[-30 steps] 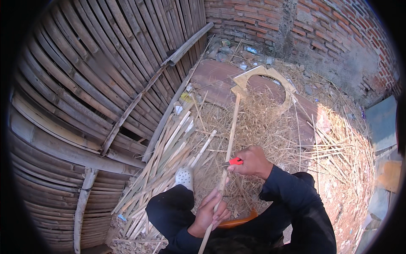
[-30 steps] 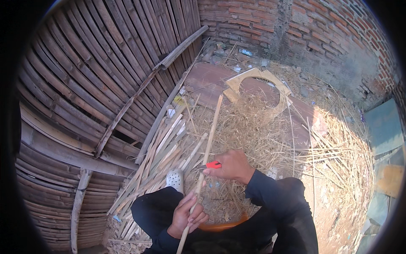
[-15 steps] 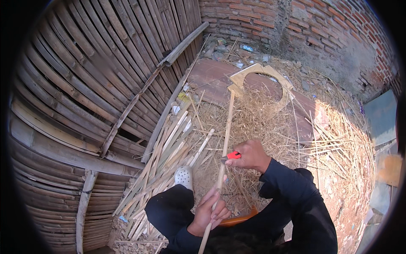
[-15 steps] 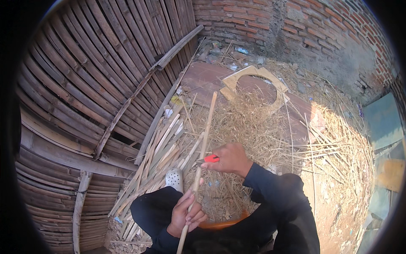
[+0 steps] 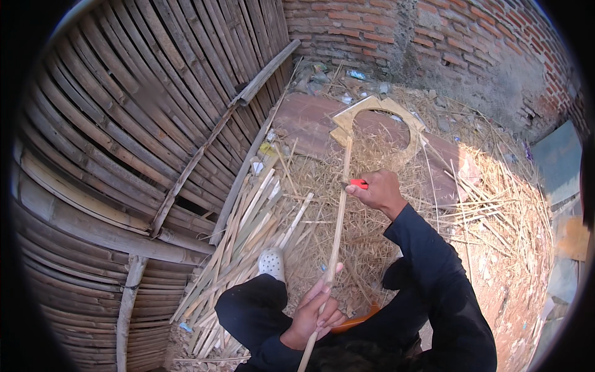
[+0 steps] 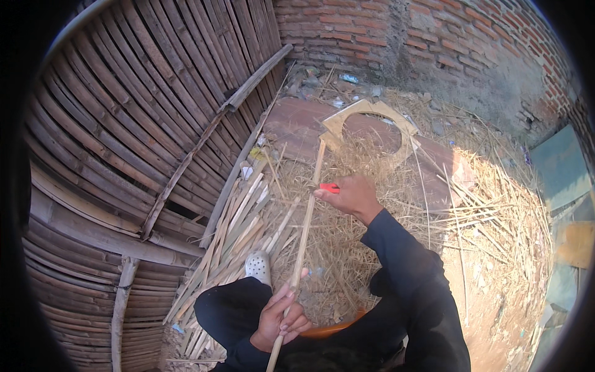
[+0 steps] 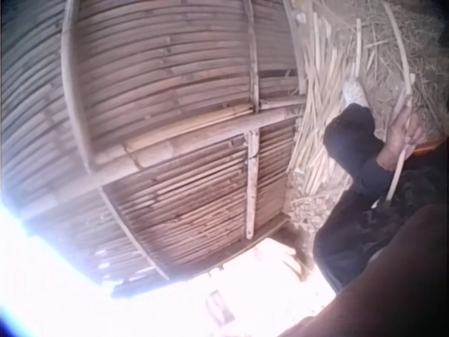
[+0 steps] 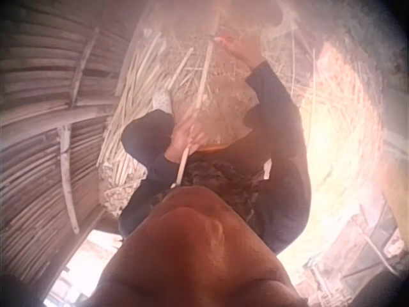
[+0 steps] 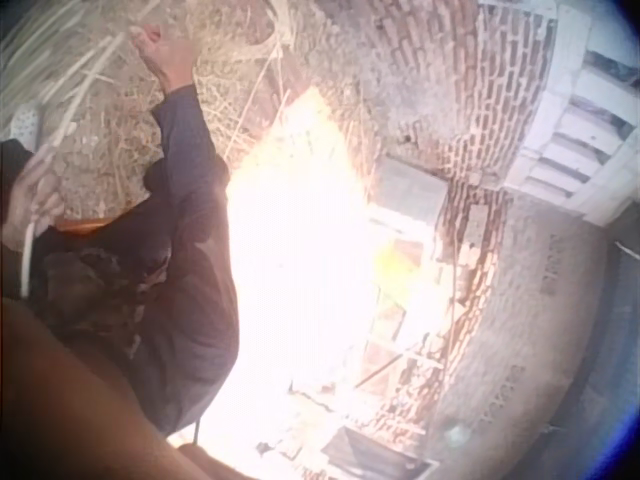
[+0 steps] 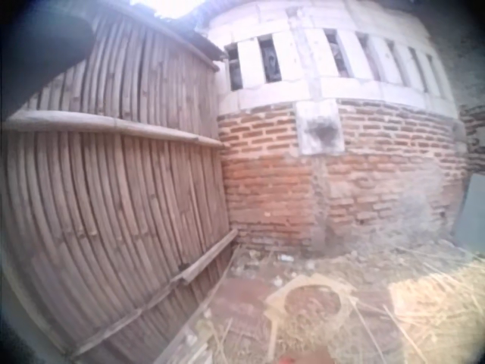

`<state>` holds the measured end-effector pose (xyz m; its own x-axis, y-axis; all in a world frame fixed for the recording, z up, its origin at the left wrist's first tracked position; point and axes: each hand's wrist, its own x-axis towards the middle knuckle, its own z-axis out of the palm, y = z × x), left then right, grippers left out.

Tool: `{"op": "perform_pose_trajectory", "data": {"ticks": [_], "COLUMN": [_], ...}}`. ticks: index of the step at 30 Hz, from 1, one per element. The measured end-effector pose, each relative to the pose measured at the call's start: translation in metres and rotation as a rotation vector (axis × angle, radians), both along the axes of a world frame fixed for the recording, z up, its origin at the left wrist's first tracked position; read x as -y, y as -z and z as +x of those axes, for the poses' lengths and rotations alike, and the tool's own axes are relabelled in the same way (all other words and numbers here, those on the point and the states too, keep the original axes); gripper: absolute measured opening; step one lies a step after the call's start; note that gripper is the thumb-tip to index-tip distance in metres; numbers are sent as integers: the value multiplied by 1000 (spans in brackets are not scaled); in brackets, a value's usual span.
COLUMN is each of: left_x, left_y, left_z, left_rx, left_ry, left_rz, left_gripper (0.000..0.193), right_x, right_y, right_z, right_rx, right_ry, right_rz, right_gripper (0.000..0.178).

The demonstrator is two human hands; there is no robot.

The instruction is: The person sits on the ground and uses a red utility knife to shave thin strips from a long bamboo stick. They hold the stick with their left hand and scrape the blade along its length to remove the outer layer, occasionally switching to a larger knife to split the bamboo.

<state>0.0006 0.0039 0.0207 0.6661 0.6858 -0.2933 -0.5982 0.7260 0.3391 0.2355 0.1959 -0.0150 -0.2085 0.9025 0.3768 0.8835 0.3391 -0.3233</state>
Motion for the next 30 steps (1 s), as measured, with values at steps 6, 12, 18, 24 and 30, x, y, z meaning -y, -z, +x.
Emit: {"op": "perform_pose_trajectory", "data": {"ticks": [6, 12, 18, 24, 30], "left_x": [5, 72, 44, -20, -93], "left_y": [-10, -4, -9, -62, -96], "left_z": [2, -7, -18, -6, 11], "left_rx": [-72, -91, -365, -705, -863], "left_ry": [10, 183, -185, -320, -693], "left_rz": [12, -52, 213, 717, 1107], "left_gripper": [48, 48, 48, 45, 38], "right_x": [-11, -56, -10, 23, 21], "right_y": [-11, -12, -30, -34, -21], "right_z": [18, 105, 54, 21, 27], "right_rx": [-2, -146, -123, -36, -10], "right_ry": [44, 512, 262, 50, 3], "right_rz": [-8, -96, -255, -244, -234], "right_gripper": [65, 79, 73, 54, 24]}}
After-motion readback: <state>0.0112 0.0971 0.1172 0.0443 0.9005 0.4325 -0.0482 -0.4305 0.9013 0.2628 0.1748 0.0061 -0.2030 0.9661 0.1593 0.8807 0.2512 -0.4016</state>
